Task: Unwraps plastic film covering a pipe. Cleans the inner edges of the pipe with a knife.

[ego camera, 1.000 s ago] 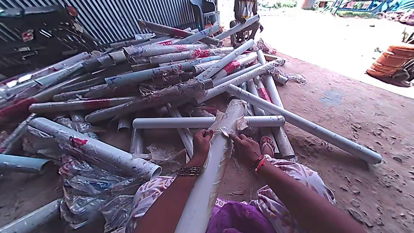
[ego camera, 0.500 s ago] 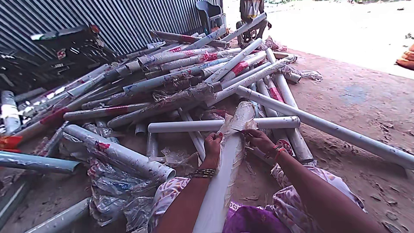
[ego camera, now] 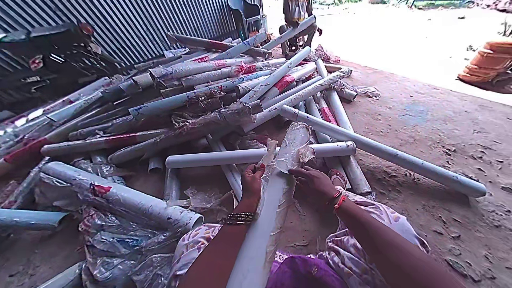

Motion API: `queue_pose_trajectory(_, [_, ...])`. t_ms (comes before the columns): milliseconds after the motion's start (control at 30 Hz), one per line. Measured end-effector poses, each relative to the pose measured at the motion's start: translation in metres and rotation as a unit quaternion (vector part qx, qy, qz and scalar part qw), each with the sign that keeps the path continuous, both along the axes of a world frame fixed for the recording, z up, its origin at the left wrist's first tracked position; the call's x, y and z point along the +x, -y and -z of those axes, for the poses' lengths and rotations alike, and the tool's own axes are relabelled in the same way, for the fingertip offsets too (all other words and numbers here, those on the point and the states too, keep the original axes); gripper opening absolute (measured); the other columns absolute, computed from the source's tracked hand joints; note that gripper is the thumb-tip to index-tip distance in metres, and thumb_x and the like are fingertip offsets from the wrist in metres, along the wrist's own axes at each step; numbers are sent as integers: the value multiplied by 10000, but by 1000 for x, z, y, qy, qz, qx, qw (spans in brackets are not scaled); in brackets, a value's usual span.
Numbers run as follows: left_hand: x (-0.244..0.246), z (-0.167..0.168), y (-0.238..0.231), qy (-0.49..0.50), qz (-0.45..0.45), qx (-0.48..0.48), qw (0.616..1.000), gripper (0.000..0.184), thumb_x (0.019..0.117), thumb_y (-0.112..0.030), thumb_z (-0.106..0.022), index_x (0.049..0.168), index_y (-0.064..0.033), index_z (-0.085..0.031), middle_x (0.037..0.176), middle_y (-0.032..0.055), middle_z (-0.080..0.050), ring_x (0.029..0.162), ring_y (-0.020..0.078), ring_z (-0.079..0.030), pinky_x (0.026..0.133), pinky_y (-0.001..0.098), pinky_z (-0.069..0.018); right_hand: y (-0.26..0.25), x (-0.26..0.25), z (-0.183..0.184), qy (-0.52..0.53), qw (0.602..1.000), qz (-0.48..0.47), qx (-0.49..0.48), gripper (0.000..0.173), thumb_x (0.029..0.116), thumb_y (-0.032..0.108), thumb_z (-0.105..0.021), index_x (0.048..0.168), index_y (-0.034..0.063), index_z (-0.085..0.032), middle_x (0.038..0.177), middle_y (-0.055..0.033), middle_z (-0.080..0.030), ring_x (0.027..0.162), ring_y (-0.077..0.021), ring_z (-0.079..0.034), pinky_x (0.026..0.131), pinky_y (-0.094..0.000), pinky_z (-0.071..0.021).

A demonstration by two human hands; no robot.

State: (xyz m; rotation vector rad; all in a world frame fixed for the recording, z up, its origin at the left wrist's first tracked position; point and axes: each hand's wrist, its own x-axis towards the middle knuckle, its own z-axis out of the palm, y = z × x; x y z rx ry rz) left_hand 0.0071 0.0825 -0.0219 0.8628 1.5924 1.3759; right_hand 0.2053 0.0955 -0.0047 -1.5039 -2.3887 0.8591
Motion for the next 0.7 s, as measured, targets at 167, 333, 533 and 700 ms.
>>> queue_pose_trajectory(167, [2, 2, 0, 27, -8, 41, 999, 299, 1011, 15, -577, 735, -56, -486, 620, -39, -465, 566, 29, -479, 597, 181, -447, -11, -1, 0, 30, 998, 37, 35, 394, 1043, 98, -507, 1387, 202, -668, 1298, -208, -673, 1174, -414, -649, 962, -589, -488])
queue_pose_trajectory(333, [-3, 2, -2, 20, 1, 52, 998, 300, 1008, 19, -578, 735, -58, -478, 621, -38, -456, 564, 35, -477, 598, 184, -449, -24, -12, 2, 34, 997, 62, 23, 404, 1056, 118, -487, 1413, 219, -646, 1282, -217, -670, 1176, -417, -643, 970, -587, -481])
queue_pose_trajectory(533, [-7, 3, -3, 37, -12, 24, 999, 291, 1016, 11, -576, 747, -47, -480, 645, -17, -478, 586, 46, -498, 618, 198, -469, -48, 5, 23, -292, 947, 69, -114, 264, 1047, 66, -531, 1260, -40, -646, 1081, -81, -679, 818, -11, -601, 762, -195, -510])
queue_pose_trajectory(700, [-6, 4, -6, 27, -7, -7, 1000, 273, 1014, -14, -598, 761, -32, -498, 652, -10, -475, 595, 60, -490, 626, 212, -454, -12, 13, -18, -15, 998, 43, 40, 357, 1082, 196, -470, 1356, 72, -663, 1219, -221, -705, 1129, -399, -678, 966, -591, -493])
